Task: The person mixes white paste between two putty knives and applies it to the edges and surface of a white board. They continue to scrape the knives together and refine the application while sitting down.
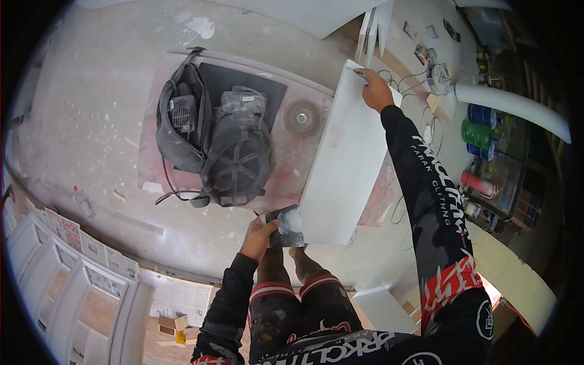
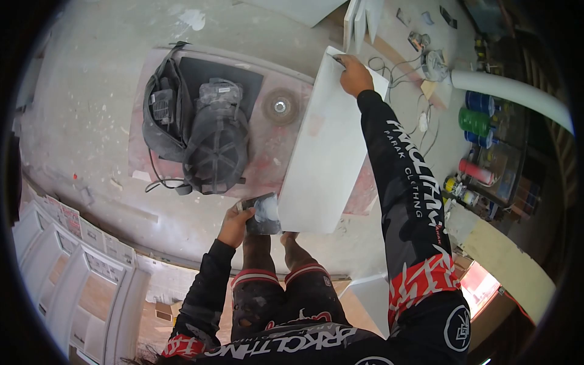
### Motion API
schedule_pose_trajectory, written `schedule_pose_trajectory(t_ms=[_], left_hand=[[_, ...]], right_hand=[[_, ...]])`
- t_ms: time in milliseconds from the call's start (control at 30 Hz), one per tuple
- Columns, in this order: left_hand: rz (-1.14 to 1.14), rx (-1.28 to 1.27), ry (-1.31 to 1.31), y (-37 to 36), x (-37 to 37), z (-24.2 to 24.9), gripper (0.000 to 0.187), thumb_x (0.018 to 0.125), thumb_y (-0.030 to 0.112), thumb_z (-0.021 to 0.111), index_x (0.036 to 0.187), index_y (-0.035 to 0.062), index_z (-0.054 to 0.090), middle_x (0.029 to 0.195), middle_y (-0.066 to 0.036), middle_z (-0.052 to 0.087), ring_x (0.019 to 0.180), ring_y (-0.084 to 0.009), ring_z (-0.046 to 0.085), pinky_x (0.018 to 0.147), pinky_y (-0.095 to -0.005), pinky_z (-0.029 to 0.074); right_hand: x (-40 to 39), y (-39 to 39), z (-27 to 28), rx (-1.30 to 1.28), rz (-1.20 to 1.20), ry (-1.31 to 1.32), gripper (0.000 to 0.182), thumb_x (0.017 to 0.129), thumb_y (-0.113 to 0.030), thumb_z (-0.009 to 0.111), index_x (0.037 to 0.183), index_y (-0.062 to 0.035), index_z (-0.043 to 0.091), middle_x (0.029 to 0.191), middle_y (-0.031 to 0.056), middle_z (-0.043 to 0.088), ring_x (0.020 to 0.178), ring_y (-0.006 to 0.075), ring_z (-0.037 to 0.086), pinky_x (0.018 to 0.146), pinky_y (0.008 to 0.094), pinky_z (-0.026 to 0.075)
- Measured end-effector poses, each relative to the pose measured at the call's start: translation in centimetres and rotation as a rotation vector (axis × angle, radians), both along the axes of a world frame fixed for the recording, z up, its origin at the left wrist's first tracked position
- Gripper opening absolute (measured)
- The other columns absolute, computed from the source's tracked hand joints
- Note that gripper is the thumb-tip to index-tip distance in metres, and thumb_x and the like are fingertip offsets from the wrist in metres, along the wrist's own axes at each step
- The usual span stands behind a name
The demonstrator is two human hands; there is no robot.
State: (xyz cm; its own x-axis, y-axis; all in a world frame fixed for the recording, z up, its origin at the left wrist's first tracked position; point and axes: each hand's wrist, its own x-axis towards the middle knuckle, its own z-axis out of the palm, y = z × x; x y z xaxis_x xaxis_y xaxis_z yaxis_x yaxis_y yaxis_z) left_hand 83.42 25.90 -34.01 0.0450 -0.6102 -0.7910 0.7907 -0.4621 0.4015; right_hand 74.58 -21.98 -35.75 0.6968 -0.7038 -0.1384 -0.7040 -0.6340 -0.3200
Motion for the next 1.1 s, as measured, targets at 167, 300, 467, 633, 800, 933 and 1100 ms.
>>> schedule_pose_trajectory(t_ms=[167, 300, 467, 633, 800, 933, 1100], left_hand=[[0.093, -0.011, 0.076, 0.5, -0.3, -0.4, 0.028, 0.09, 0.01, 0.058, 0.115, -0.0012, 0.061, 0.101, -0.003, 0.065, 0.091, -0.0114, 0.06, 0.082, -0.0265, 0.047], [0.107, -0.012, 0.059, 0.8, 0.2, -0.5, 0.029, 0.09, 0.009, 0.057, 0.116, -0.0011, 0.06, 0.102, -0.003, 0.065, 0.092, -0.0114, 0.061, 0.084, -0.0264, 0.047], [0.133, -0.012, 0.051, 0.7, 0.4, -0.6, 0.026, 0.09, 0.009, 0.059, 0.114, -0.0007, 0.061, 0.102, -0.004, 0.065, 0.09, -0.0116, 0.061, 0.082, -0.0272, 0.048], [0.079, -0.013, 0.031, 0.1, 0.0, 0.0, 0.026, 0.09, 0.012, 0.059, 0.112, -0.001, 0.061, 0.099, -0.002, 0.065, 0.088, -0.0103, 0.059, 0.08, -0.0272, 0.048], [0.011, -0.002, 0.002, -0.1, -0.6, 0.2, 0.024, 0.091, 0.014, 0.059, 0.109, -0.0002, 0.062, 0.095, -0.001, 0.064, 0.085, -0.0094, 0.058, 0.079, -0.0263, 0.047], [0.042, -0.015, 0.02, 0.0, -1.5, 0.2, 0.021, 0.091, 0.015, 0.058, 0.106, 0.001, 0.063, 0.093, 0.0, 0.063, 0.084, -0.0089, 0.057, 0.077, -0.0259, 0.046], [0.069, -0.021, 0.015, 0.4, -3.1, 0.8, 0.019, 0.09, 0.013, 0.058, 0.105, 0.0015, 0.063, 0.092, 0.0, 0.063, 0.082, -0.009, 0.058, 0.077, -0.0262, 0.047]], right_hand=[[0.6, 1.5, -1.4, -0.188, -0.076, -0.006, 0.046, 0.081, 0.002, 0.048, 0.125, -0.0083, 0.055, 0.125, 0.0162, 0.059, 0.113, 0.0357, 0.057, 0.094, 0.0429, 0.046], [0.9, 1.3, -1.9, -0.225, -0.118, 0.027, 0.045, 0.082, 0.001, 0.048, 0.126, -0.0069, 0.053, 0.126, 0.016, 0.059, 0.116, 0.0353, 0.055, 0.095, 0.0453, 0.045], [0.8, 0.3, -1.6, -0.171, -0.092, 0.085, 0.045, 0.082, -0.001, 0.048, 0.127, -0.0075, 0.053, 0.127, 0.0168, 0.058, 0.117, 0.0358, 0.054, 0.097, 0.045, 0.045], [0.4, -0.9, -1.3, -0.093, 0.03, 0.01, 0.053, 0.076, 0.005, 0.047, 0.128, -0.0056, 0.053, 0.124, 0.0207, 0.058, 0.114, 0.0396, 0.055, 0.098, 0.0434, 0.044], [0.1, -1.7, 0.8, 0.034, 0.099, 0.103, 0.053, 0.074, 0.003, 0.048, 0.124, -0.0084, 0.059, 0.125, 0.0162, 0.06, 0.113, 0.0349, 0.057, 0.099, 0.0392, 0.045], [-0.9, -0.6, 1.5, 0.148, 0.223, 0.055, 0.054, 0.072, 0.005, 0.048, 0.121, -0.0106, 0.062, 0.123, 0.0135, 0.062, 0.111, 0.0315, 0.059, 0.098, 0.0361, 0.045], [-1.8, 2.3, 2.3, 0.18, 0.281, 0.07, 0.057, 0.069, 0.007, 0.048, 0.121, -0.0104, 0.063, 0.121, 0.0124, 0.063, 0.109, 0.0304, 0.06, 0.097, 0.0351, 0.045]])
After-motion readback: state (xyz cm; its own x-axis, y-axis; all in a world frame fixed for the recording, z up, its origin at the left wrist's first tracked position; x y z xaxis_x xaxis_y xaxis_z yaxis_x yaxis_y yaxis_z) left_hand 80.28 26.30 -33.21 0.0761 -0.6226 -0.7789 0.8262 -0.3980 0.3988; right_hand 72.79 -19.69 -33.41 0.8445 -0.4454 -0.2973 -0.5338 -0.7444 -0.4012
